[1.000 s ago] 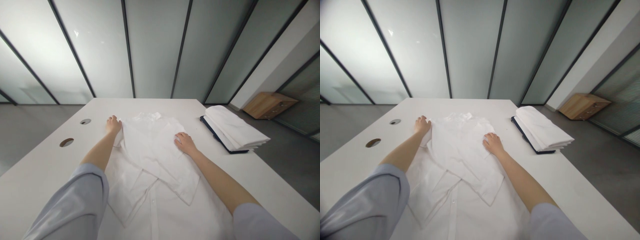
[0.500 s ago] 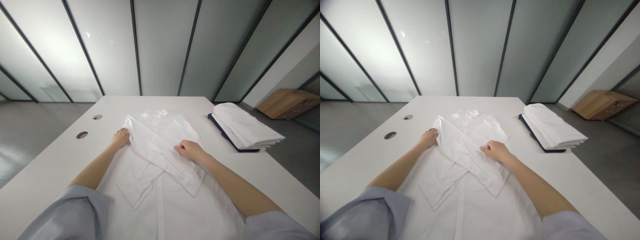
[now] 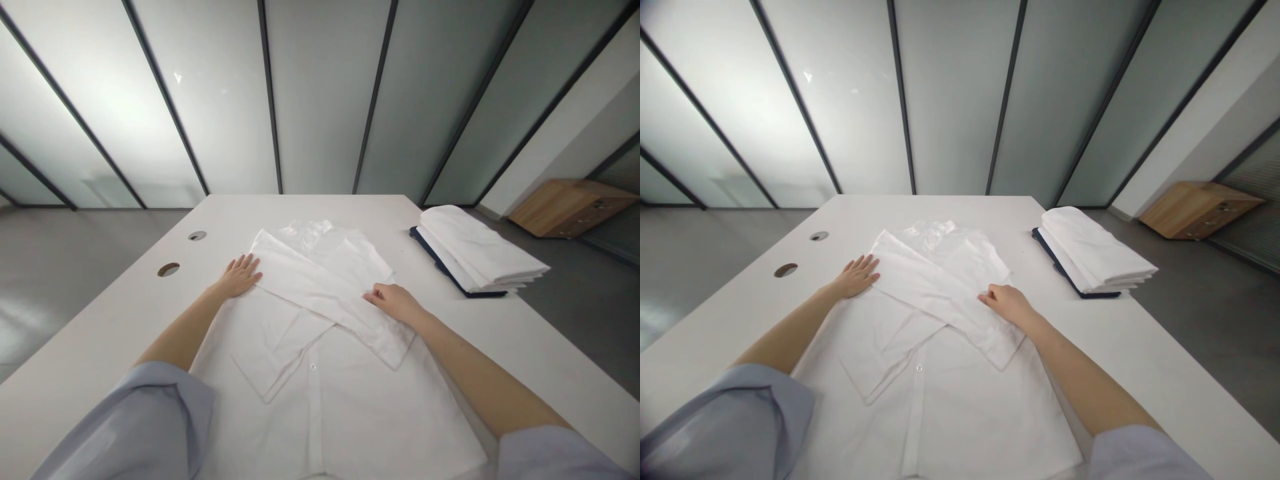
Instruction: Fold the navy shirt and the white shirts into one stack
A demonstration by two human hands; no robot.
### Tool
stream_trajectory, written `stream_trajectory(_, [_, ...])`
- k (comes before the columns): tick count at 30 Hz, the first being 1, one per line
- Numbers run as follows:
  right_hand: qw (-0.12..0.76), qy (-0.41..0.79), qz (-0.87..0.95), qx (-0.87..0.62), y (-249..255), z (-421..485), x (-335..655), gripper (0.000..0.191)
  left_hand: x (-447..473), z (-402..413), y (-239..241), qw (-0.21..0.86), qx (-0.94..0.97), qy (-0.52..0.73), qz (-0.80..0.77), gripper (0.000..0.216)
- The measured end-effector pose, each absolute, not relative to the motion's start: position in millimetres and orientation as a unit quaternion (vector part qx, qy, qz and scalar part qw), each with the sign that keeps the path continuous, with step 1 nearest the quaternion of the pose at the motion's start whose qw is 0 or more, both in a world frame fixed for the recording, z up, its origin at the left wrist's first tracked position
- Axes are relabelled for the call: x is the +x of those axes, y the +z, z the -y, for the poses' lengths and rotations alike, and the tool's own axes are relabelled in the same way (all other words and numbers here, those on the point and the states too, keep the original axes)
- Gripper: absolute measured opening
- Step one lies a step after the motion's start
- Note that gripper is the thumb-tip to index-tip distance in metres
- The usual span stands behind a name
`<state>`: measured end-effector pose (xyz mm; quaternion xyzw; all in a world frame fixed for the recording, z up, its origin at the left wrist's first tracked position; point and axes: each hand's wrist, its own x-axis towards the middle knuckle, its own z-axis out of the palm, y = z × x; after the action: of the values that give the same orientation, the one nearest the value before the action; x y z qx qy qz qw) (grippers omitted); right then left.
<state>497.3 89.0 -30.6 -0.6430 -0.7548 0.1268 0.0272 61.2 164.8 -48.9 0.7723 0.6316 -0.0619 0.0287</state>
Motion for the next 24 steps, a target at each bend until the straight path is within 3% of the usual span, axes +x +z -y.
stream_trajectory(5, [-0.01, 0.126, 0.749, -0.65, -26.5, -73.4, 492.5, 0.041, 82.3, -167.5, -39.2, 0.005, 0.747, -0.054, -0.663, 0.066])
stream_trajectory(8, [0.018, 0.151, 0.733, -0.663, -28.1, -66.9, 493.8, 0.036, 102.8, -167.7, -40.7, -0.004, 0.735, -0.015, -0.678, 0.07])
stream_trajectory(13, [0.12, 0.304, 0.695, -0.641, -31.3, -64.7, 502.2, 0.022, 119.2, -168.1, -50.5, 0.019, 0.717, -0.016, -0.697, 0.073])
stream_trajectory(16, [0.117, 0.376, 0.684, -0.614, -27.1, -61.1, 505.7, 0.025, 116.5, -168.4, -55.9, 0.014, 0.723, -0.017, -0.69, 0.079])
stream_trajectory(20, [0.013, 0.287, 0.727, -0.624, -16.9, -56.9, 508.6, 0.032, 113.9, -168.7, -55.0, 0.018, 0.728, -0.024, -0.685, 0.091])
stream_trajectory(24, [0.05, 0.165, 0.753, -0.635, -11.7, -75.1, 506.3, 0.036, 131.3, -169.9, -45.0, 0.017, 0.734, -0.026, -0.679, 0.087])
